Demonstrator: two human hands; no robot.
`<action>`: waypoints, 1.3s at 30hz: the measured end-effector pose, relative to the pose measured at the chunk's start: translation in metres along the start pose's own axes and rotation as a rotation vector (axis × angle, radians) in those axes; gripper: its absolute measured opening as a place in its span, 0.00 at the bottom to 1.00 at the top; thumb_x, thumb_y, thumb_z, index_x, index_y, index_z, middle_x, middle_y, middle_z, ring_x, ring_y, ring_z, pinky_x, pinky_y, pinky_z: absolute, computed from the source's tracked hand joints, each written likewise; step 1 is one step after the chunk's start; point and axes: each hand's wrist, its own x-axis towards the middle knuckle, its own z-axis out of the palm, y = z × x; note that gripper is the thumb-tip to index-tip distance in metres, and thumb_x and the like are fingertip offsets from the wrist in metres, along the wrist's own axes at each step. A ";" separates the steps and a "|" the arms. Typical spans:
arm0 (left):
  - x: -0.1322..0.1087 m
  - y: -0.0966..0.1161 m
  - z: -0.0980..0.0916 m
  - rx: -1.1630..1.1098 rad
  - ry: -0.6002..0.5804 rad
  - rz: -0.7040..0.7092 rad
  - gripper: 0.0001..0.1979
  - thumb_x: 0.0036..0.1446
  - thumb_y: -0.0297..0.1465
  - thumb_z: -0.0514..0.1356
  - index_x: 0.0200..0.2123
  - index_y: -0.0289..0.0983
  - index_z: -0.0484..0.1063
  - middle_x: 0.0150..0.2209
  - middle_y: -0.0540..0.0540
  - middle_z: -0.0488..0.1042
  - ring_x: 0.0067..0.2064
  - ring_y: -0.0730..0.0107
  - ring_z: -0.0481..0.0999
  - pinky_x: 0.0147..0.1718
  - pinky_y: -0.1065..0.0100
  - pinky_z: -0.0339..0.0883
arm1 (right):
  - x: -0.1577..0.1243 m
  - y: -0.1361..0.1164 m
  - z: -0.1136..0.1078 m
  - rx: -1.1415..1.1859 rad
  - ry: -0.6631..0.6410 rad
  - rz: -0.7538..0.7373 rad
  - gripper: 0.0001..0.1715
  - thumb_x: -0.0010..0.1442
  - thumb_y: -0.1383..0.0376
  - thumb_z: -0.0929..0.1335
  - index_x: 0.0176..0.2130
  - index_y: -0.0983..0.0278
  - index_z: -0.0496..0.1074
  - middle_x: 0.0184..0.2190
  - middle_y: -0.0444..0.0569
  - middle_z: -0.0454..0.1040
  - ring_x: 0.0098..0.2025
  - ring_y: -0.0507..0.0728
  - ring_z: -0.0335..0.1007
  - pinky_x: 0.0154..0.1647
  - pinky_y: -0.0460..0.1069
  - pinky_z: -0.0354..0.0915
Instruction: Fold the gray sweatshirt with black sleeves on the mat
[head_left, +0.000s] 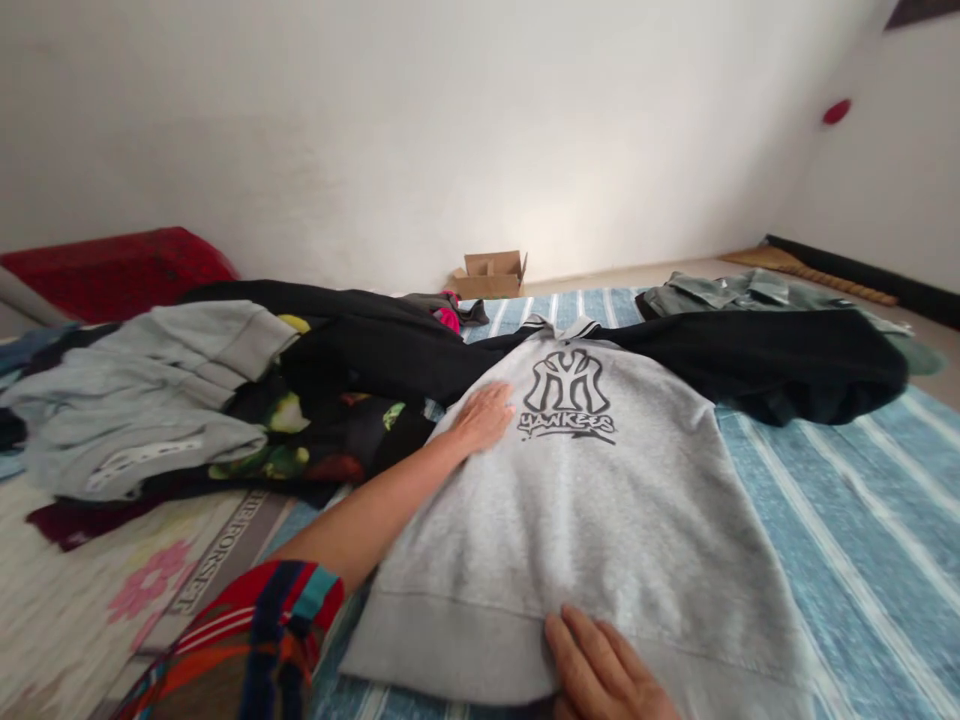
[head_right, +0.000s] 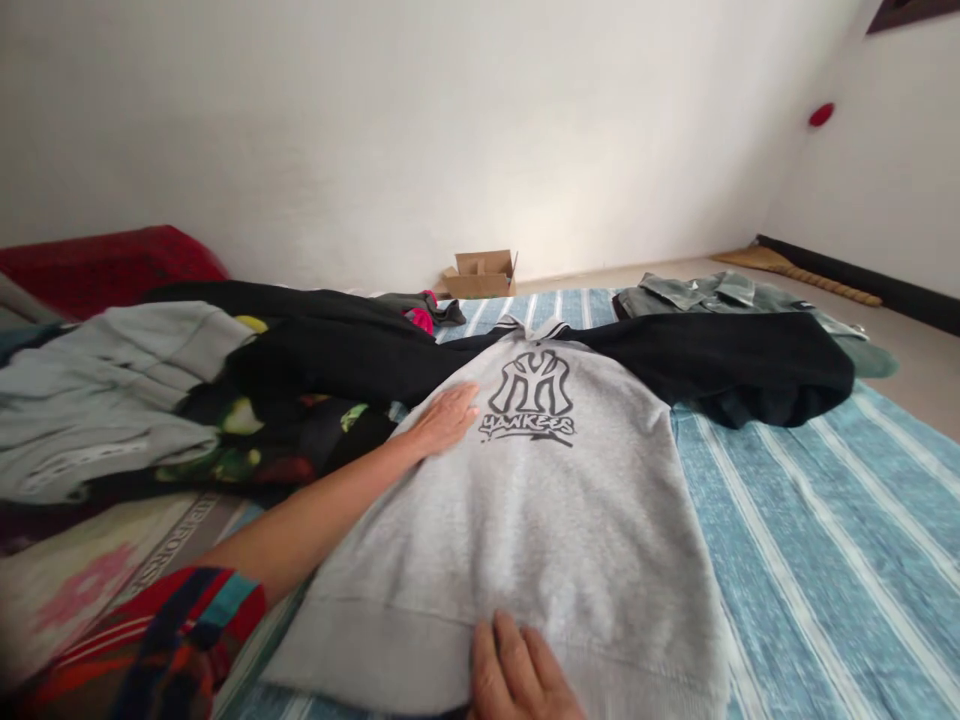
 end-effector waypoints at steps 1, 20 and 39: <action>-0.004 -0.008 -0.001 0.011 -0.011 -0.022 0.19 0.62 0.33 0.48 0.57 0.37 0.59 0.62 0.40 0.60 0.63 0.64 0.56 0.60 0.60 0.47 | 0.000 0.000 -0.001 0.026 0.023 -0.036 0.17 0.63 0.71 0.58 0.30 0.63 0.72 0.37 0.51 0.78 0.40 0.58 0.74 0.37 0.50 0.71; -0.086 -0.011 -0.026 0.143 0.090 -0.502 0.16 0.61 0.26 0.45 0.48 0.34 0.67 0.45 0.35 0.73 0.47 0.53 0.73 0.45 0.58 0.64 | 0.012 0.000 -0.043 0.096 -0.301 -0.149 0.17 0.62 0.77 0.56 0.32 0.69 0.71 0.49 0.58 0.71 0.52 0.61 0.66 0.48 0.55 0.69; -0.156 -0.012 -0.051 -0.468 -0.053 -0.625 0.13 0.49 0.40 0.57 0.31 0.35 0.67 0.24 0.49 0.72 0.26 0.65 0.74 0.19 0.71 0.62 | 0.003 0.001 -0.041 0.107 -0.265 -0.209 0.14 0.62 0.77 0.58 0.38 0.70 0.71 0.43 0.57 0.74 0.51 0.61 0.67 0.47 0.55 0.69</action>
